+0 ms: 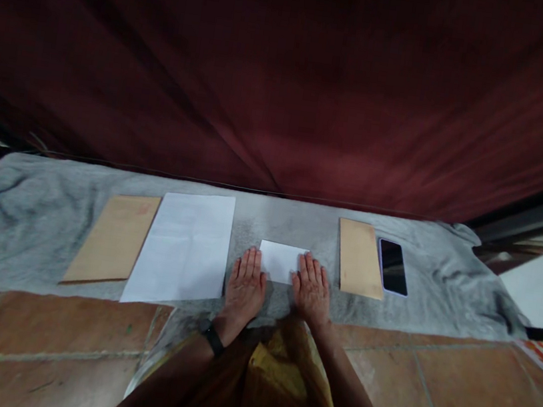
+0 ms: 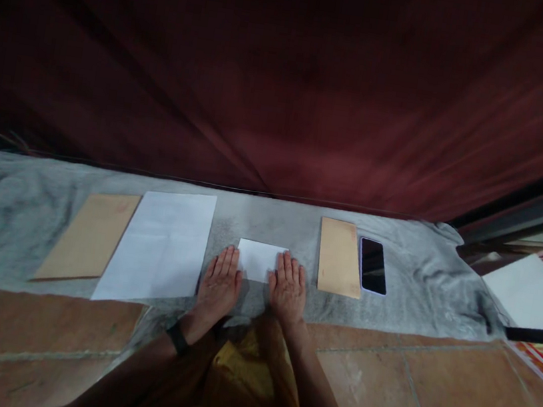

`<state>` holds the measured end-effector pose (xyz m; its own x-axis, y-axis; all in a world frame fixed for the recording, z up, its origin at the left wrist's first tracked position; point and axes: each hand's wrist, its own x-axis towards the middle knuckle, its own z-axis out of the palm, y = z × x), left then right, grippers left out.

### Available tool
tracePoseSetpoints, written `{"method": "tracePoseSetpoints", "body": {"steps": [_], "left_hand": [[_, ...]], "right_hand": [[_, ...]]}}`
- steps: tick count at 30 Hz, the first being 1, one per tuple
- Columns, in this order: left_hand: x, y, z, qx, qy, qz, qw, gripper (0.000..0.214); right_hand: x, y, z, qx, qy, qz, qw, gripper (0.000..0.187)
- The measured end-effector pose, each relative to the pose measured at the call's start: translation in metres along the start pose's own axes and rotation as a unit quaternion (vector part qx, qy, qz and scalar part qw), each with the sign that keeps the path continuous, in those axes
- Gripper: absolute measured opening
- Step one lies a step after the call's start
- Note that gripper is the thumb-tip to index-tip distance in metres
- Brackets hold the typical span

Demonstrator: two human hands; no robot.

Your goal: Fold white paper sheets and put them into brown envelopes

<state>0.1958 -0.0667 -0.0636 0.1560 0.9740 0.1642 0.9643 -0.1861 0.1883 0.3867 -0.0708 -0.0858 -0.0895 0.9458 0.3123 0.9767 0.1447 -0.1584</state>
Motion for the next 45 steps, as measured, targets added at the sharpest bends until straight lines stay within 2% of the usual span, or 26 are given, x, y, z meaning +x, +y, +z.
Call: {"method": "tracePoseSetpoints", "body": {"steps": [5,7,11,14,18,25,36,45], "left_hand": [[-0.001,-0.001,-0.005,-0.003,0.007,-0.001,1.0,0.063],[0.0,0.003,-0.008,-0.008,0.004,0.041,0.999,0.063],[0.001,0.018,-0.007,-0.044,-0.042,0.182,0.981,0.061],[-0.002,0.023,-0.001,-0.057,-0.068,0.223,0.971,0.062],[-0.006,0.02,0.002,-0.057,-0.075,0.225,0.97,0.065],[-0.003,0.018,-0.007,-0.059,-0.105,0.229,0.966,0.064],[-0.002,0.02,-0.005,-0.023,-0.094,0.247,0.964,0.062],[-0.002,0.022,-0.005,-0.018,-0.092,0.236,0.967,0.062]], "right_hand": [[0.0,0.002,-0.002,0.002,0.001,-0.007,1.0,0.056],[-0.001,0.002,-0.002,0.001,0.003,-0.009,1.0,0.056],[-0.002,0.002,-0.002,0.0,-0.002,-0.009,1.0,0.056],[-0.003,0.003,-0.002,-0.001,-0.013,-0.005,1.0,0.056],[-0.002,0.004,-0.002,0.001,-0.019,-0.011,1.0,0.056],[-0.007,0.007,-0.003,-0.006,-0.021,0.005,1.0,0.056],[-0.014,0.018,-0.007,-0.022,-0.032,0.039,0.998,0.054],[-0.014,0.023,-0.007,0.036,-0.014,0.05,0.998,0.051]]}}
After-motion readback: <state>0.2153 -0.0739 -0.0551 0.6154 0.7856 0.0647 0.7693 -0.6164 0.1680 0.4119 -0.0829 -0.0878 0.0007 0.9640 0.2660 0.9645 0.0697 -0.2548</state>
